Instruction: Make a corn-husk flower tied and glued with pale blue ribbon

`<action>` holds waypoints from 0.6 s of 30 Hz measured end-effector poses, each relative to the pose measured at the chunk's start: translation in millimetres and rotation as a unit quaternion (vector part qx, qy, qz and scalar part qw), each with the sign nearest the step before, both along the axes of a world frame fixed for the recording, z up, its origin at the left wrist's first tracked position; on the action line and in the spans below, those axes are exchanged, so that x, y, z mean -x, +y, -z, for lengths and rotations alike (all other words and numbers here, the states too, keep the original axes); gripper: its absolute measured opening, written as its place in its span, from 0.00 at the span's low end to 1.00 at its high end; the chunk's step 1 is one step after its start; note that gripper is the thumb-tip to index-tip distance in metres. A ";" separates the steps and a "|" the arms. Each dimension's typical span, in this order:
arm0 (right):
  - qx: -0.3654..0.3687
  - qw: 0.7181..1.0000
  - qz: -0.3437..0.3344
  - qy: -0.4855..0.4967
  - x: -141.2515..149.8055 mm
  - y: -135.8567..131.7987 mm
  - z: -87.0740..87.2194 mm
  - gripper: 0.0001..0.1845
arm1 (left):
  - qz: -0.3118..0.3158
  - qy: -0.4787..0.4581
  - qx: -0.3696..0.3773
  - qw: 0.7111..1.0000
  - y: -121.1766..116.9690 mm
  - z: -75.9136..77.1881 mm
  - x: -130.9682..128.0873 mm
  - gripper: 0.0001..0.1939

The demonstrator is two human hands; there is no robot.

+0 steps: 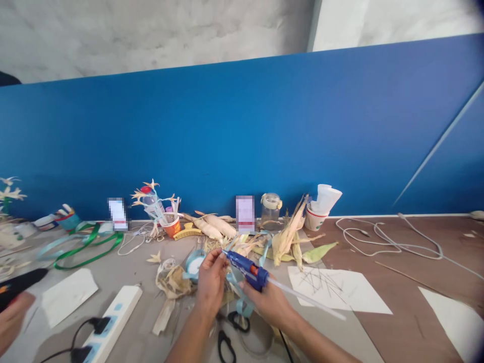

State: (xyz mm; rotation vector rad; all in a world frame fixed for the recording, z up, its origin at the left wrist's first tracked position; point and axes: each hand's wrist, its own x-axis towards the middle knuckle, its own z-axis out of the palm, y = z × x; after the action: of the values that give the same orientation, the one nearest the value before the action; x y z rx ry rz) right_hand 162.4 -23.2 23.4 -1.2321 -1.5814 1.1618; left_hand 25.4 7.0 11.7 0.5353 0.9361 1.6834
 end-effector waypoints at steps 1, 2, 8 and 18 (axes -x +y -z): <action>0.001 1.000 0.002 -0.003 -0.2 -0.4 -0.7 0.10 | -0.002 -0.006 0.004 1.000 0.2 0.3 0.7 0.15; 0.003 1.000 0.004 -0.004 -0.5 -0.7 -1.1 0.10 | -0.004 -0.013 0.008 1.000 0.5 0.6 1.5 0.15; 0.003 1.000 0.016 0.000 -0.4 0.2 0.1 0.11 | -0.006 -0.030 0.009 0.999 2.0 1.9 4.4 0.16; 0.013 1.000 0.021 0.007 0.9 1.4 4.1 0.14 | 0.013 -0.037 0.003 0.999 0.9 -0.6 2.8 0.14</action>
State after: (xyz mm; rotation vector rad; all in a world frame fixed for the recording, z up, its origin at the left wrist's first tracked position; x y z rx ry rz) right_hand 161.5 -21.8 19.4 -1.2655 -1.5267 1.1657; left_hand 22.5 7.9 12.3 0.4764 0.8779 1.6655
